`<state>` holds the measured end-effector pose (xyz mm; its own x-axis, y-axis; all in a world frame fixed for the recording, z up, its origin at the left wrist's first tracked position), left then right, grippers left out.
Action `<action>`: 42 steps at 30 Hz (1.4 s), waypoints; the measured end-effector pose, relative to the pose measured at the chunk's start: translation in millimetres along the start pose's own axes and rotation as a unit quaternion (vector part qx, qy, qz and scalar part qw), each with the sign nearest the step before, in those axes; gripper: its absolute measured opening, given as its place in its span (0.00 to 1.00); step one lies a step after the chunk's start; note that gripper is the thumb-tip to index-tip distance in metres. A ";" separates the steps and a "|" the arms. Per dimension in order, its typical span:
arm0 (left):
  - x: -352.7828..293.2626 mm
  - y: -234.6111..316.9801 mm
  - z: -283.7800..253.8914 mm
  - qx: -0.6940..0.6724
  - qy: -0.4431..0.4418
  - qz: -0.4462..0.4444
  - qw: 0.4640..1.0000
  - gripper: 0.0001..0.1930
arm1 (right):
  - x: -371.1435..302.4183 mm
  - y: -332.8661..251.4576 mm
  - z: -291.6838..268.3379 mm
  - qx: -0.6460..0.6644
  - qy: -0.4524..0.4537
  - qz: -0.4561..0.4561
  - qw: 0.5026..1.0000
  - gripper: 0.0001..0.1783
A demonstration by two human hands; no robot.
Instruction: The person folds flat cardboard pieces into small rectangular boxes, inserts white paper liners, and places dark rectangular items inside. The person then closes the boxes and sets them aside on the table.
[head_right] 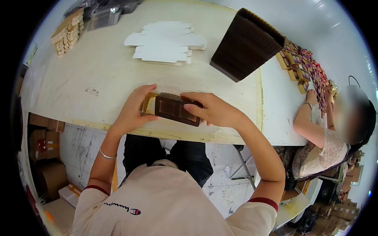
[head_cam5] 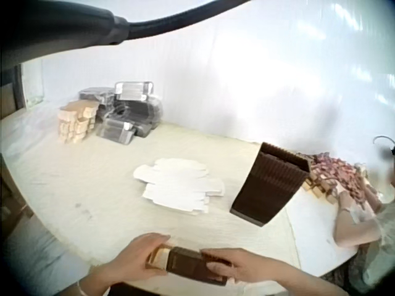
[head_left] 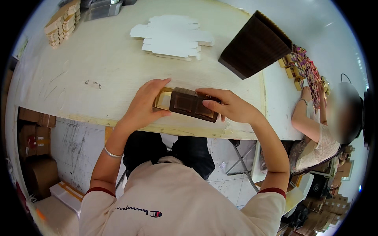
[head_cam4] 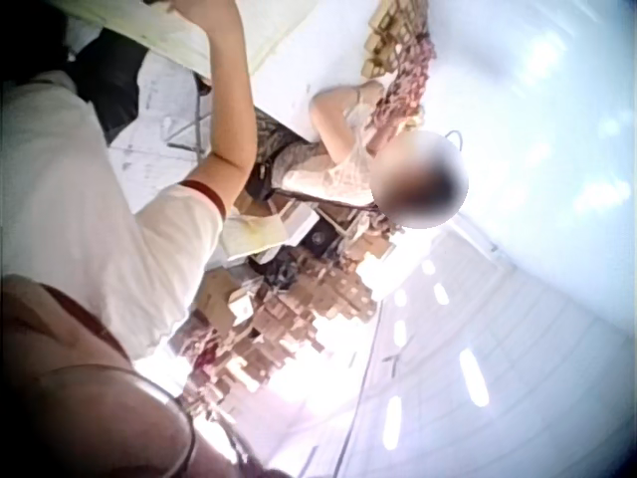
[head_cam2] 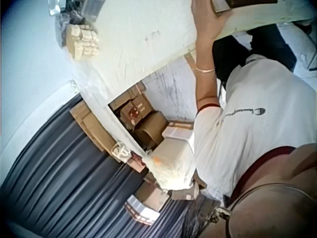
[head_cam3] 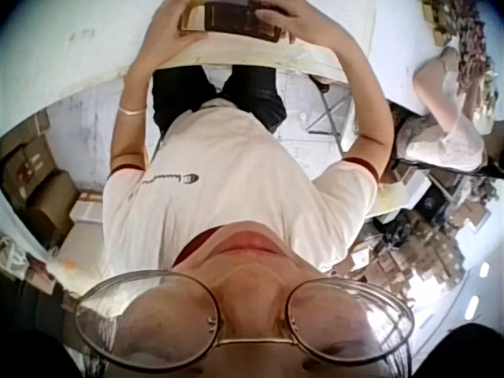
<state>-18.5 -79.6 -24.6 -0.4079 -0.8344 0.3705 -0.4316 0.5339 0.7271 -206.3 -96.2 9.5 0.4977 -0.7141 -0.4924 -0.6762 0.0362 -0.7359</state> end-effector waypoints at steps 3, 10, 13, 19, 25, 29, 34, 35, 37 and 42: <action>0.9 4.0 2.4 0.077 -0.054 -0.035 0.995 0.43 | 11.4 -0.9 4.6 -0.075 -0.026 -0.068 0.994 0.21; 5.0 1.1 4.0 0.040 -0.073 -0.028 0.996 0.45 | 11.9 -12.7 -2.3 -0.094 -0.062 -0.008 0.994 0.21; 6.4 0.7 6.4 0.027 -0.090 -0.043 0.995 0.44 | 11.1 0.3 -3.6 -0.082 -0.117 0.127 0.982 0.22; 8.1 2.2 7.5 0.027 -0.090 -0.030 0.995 0.40 | 23.5 -6.6 1.9 -0.198 0.077 -0.023 0.977 0.19; 9.3 -4.4 2.6 0.040 -0.109 -0.024 0.993 0.37 | -10.3 -17.1 -3.4 -0.094 0.157 -0.208 0.961 0.22; 12.7 4.9 6.8 0.084 -0.106 0.025 0.991 0.42 | -20.3 -1.9 15.4 -0.141 0.158 -0.263 0.941 0.21; 15.0 14.4 23.9 0.111 -0.109 0.038 0.987 0.50 | -20.1 -21.0 44.9 -0.346 0.242 -0.366 0.829 0.23; 15.7 14.3 21.0 0.125 -0.117 0.033 0.985 0.51 | -15.9 -20.6 45.9 -0.340 0.236 -0.350 0.840 0.21; 19.1 19.4 16.5 0.168 -0.124 0.049 0.977 0.51 | -11.9 -20.4 42.3 -0.318 0.219 -0.328 0.862 0.18; 17.5 30.3 22.2 0.191 -0.151 0.066 0.968 0.46 | -13.1 -25.7 42.1 -0.294 0.213 -0.320 0.875 0.20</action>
<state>-56.5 -75.1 -9.0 -0.6716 -0.7081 0.2178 -0.6017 0.6929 0.3974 -172.6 -58.4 15.3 0.7143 -0.6563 0.2432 -0.5577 -0.7437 -0.3686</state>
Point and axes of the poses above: each hand's wrist, its own x-axis towards the middle knuckle, its own z-axis out of the palm, y = z × x, the point moved 8 cm from there along x, towards the middle knuckle, and after that the axes turned 6 degrees about z, right-handed, at the moved point
